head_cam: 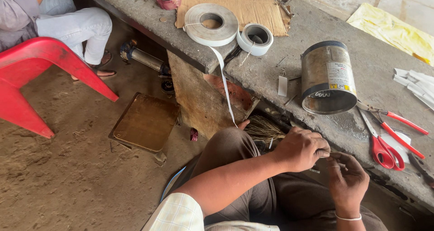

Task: The person cuts a strip of white tape, wraps it around a small metal pin, and places the assembly into a metal can. This process is repeated multiple times using scissors and a roll of tape.

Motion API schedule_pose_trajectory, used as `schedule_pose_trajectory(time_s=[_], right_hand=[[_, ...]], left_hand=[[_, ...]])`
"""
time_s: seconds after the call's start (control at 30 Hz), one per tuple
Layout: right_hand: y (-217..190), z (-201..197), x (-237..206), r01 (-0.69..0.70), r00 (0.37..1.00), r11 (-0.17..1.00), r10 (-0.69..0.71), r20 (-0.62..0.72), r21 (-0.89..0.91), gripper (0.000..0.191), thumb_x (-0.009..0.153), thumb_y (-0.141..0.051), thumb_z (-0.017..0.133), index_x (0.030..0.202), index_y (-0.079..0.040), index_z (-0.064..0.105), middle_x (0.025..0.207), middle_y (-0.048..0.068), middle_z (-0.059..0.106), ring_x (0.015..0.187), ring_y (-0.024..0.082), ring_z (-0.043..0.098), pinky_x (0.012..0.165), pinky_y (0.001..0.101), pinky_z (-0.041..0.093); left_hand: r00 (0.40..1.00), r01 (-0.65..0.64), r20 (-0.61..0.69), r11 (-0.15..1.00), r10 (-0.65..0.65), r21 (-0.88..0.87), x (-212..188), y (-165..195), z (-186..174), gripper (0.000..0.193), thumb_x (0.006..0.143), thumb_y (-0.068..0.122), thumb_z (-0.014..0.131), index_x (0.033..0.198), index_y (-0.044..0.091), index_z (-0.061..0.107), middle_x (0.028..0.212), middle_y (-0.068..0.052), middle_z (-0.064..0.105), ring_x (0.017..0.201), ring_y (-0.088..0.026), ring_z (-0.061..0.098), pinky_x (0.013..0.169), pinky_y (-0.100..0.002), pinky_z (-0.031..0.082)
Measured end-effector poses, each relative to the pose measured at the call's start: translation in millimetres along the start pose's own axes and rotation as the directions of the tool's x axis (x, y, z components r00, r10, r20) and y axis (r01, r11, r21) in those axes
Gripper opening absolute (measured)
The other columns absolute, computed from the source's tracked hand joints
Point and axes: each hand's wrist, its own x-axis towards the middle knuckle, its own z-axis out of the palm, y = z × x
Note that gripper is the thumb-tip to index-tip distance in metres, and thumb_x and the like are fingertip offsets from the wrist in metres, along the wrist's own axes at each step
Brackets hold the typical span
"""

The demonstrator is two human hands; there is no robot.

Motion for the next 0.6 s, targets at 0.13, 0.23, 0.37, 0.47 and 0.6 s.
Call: schedule_pose_trajectory(time_s=[0.13,0.23,0.37,0.47,0.6], right_hand=[[0,1,1,0.014,1.0,0.99,-0.012,0.013,-0.142,0.015,0.099,-0.009,0.072,0.11,0.0,0.074,0.085,0.0,0.069,0.075,0.003,0.057,0.068,0.0186,0.046],[3,1,3,-0.013,0.999,0.979,0.019,0.026,-0.206,0.016,0.098,-0.01,0.073,0.11,-0.001,0.075,0.081,0.003,0.069,0.072,0.005,0.057,0.066,0.0209,0.045],[13,0,4,0.001,0.999,0.984,0.008,0.049,-0.18,0.018,0.095,-0.011,0.073,0.109,-0.001,0.074,0.084,0.002,0.072,0.075,0.005,0.061,0.069,0.02,0.048],[19,-1,8,0.039,0.999,0.968,-0.03,0.039,-0.248,0.016,0.095,-0.009,0.073,0.108,0.0,0.075,0.086,0.004,0.073,0.077,0.007,0.064,0.072,0.0219,0.05],[17,-16,18,-0.023,0.999,0.996,0.025,0.023,-0.082,0.015,0.097,-0.004,0.07,0.11,0.003,0.073,0.097,0.007,0.073,0.086,0.01,0.067,0.08,0.0231,0.053]], left_hand=[[0.998,0.003,0.059,0.998,-0.007,0.068,-2,1,-2,0.011,0.096,0.025,0.068,0.098,0.015,0.074,0.094,0.0,0.074,0.092,-0.021,0.071,0.097,-0.043,0.045],[0.998,-0.013,0.069,0.992,0.004,0.129,-1,1,-4,0.009,0.094,0.021,0.067,0.097,0.015,0.074,0.094,-0.001,0.074,0.09,-0.02,0.071,0.095,-0.043,0.044],[0.996,-0.039,0.088,0.981,0.022,0.191,-1,3,-7,0.008,0.092,0.018,0.067,0.096,0.015,0.073,0.094,0.0,0.074,0.089,-0.019,0.071,0.094,-0.042,0.044],[0.993,-0.006,0.12,0.98,-0.019,0.2,2,7,-10,0.011,0.095,0.016,0.065,0.102,0.015,0.074,0.096,-0.001,0.074,0.087,-0.019,0.07,0.094,-0.041,0.045],[0.995,0.046,-0.094,0.997,-0.04,0.06,5,3,-15,0.011,0.095,0.019,0.066,0.102,0.014,0.073,0.101,-0.002,0.075,0.096,-0.021,0.071,0.101,-0.043,0.046]])
